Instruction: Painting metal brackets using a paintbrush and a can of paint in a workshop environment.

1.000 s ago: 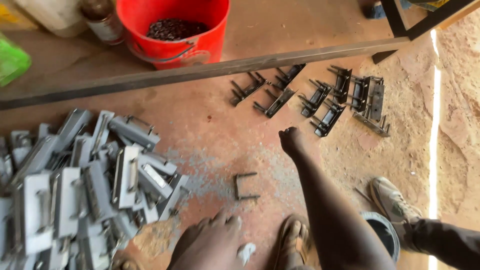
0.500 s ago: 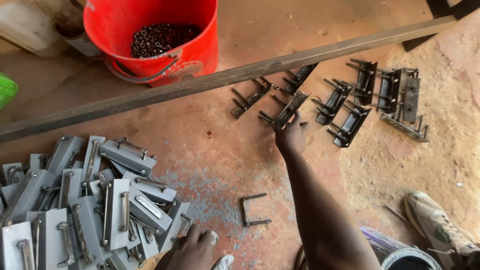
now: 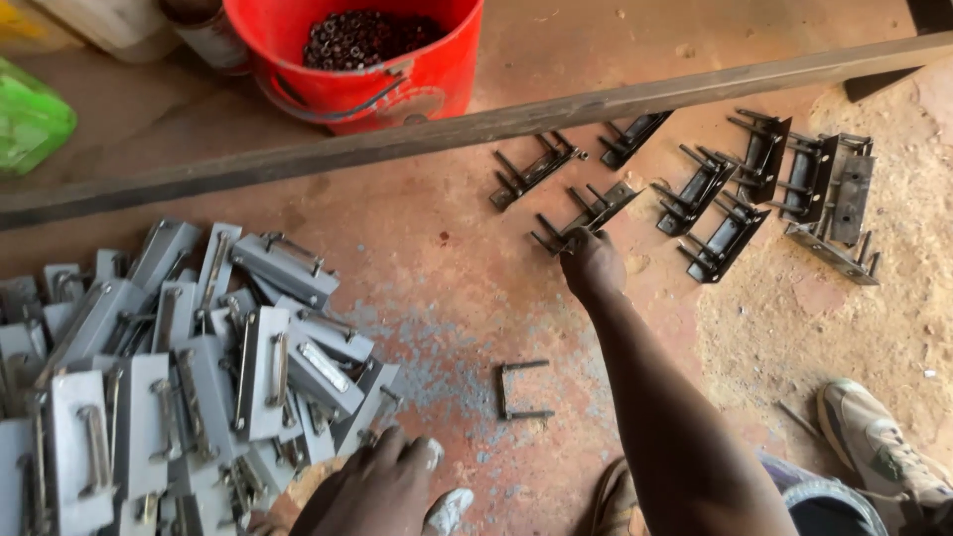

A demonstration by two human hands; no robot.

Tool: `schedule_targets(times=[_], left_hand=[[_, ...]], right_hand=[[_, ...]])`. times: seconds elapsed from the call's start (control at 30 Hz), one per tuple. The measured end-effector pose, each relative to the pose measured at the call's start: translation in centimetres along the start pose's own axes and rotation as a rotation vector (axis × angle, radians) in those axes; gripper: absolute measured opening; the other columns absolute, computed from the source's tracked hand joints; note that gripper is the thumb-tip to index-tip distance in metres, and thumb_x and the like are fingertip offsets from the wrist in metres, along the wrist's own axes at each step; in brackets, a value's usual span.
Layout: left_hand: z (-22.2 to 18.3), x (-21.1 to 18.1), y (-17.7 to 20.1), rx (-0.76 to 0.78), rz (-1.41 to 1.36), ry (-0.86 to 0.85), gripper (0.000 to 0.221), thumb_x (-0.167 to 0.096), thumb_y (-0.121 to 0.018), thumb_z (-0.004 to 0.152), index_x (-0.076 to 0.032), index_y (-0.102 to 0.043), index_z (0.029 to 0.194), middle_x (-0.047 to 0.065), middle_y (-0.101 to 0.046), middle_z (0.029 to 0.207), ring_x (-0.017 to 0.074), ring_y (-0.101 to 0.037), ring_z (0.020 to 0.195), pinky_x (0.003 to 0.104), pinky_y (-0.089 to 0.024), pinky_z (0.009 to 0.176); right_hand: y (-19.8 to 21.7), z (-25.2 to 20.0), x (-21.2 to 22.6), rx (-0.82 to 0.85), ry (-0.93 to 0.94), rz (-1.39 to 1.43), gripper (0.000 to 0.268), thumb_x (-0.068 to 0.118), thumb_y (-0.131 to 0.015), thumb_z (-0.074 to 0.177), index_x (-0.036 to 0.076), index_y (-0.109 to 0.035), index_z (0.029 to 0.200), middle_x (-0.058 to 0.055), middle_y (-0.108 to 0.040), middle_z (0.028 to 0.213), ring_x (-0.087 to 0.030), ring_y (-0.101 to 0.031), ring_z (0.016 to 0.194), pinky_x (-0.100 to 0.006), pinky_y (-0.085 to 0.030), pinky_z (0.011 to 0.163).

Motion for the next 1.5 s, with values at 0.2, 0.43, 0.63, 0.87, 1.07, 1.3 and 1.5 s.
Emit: schedule_targets(times=[0.2,0.43,0.63,0.87,1.07,1.3,1.5], left_hand=[[1.0,1.9,-5.7,-0.325,0.104,-0.235,0.051,-0.067,-0.070,0.093,-0.021,-0.051,0.102,0.008,-0.051,0.107,0.0401,-0.060,0.100,0.060,-0.051,0.079],[-10.2,-1.4,-0.6,-0.201,0.003,-0.211,0.041,-0.055,-0.060,0.101,-0.017,-0.055,0.117,0.010,-0.050,0.126,0.0394,-0.056,0.115,0.061,-0.048,0.088],[-15.9,-1.5,1.2,-0.282,-0.077,-0.237,0.048,-0.045,-0.058,0.101,-0.011,-0.054,0.135,0.016,-0.056,0.135,0.0395,-0.056,0.122,0.056,-0.047,0.100],[-16.1,0.2,0.6,-0.465,-0.212,-0.374,0.037,-0.035,-0.050,0.095,-0.005,-0.060,0.115,0.022,-0.060,0.127,0.0513,-0.065,0.113,0.066,-0.052,0.092],[-16.0,0.7,2.0,-0.554,-0.215,-0.407,0.039,-0.035,-0.050,0.097,-0.003,-0.061,0.117,0.023,-0.061,0.121,0.0505,-0.065,0.113,0.062,-0.053,0.093],[-16.8,-2.3,2.7,-0.544,-0.301,-0.494,0.041,-0.032,-0.049,0.095,-0.002,-0.059,0.122,0.021,-0.060,0.121,0.0492,-0.065,0.116,0.061,-0.053,0.095],[-16.5,-4.3,1.6,-0.497,-0.290,-0.522,0.046,-0.036,-0.049,0.099,-0.001,-0.061,0.126,0.021,-0.062,0.124,0.0456,-0.064,0.119,0.061,-0.050,0.100]], right_hand=[[-7.8,-5.1,2.0,-0.017,0.163,0.046,0.026,0.020,-0.059,0.089,0.020,-0.079,0.106,-0.013,-0.068,0.113,-0.038,-0.069,0.095,-0.049,-0.056,0.080],[-10.6,-18.1,9.7,0.327,0.257,-0.137,0.032,0.012,-0.053,0.088,0.012,-0.075,0.112,-0.016,-0.062,0.113,-0.046,-0.068,0.098,-0.055,-0.057,0.082],[-14.7,-29.1,3.6,0.239,0.040,-0.089,0.021,0.033,-0.061,0.090,0.016,-0.069,0.101,-0.012,-0.072,0.101,-0.041,-0.070,0.093,-0.055,-0.056,0.073],[-35.5,-26.7,-17.4,-0.395,0.166,-0.455,0.054,0.047,-0.053,0.099,0.003,-0.061,0.128,-0.017,-0.069,0.098,-0.035,-0.071,0.087,-0.047,-0.051,0.061],[2.4,-37.1,7.6,0.264,-0.044,-0.043,0.038,0.027,-0.067,0.090,-0.008,-0.067,0.105,-0.032,-0.074,0.096,-0.044,-0.074,0.100,-0.051,-0.058,0.075],[9.2,-28.5,2.0,0.590,0.732,-1.131,0.034,0.034,-0.056,0.102,0.004,-0.069,0.091,0.000,-0.072,0.071,-0.018,-0.074,0.073,-0.035,-0.052,0.063],[22.1,-37.7,7.4,0.233,-0.004,-0.142,0.014,0.029,-0.077,0.084,0.018,-0.068,0.081,0.006,-0.069,0.055,-0.013,-0.077,0.064,-0.029,-0.059,0.058]])
Point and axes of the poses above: each hand's wrist, its own z-axis towards the middle knuckle, its own y-axis out of the back of the hand, x = y × z, the point moved 2 cm from there along z, towards the middle knuckle
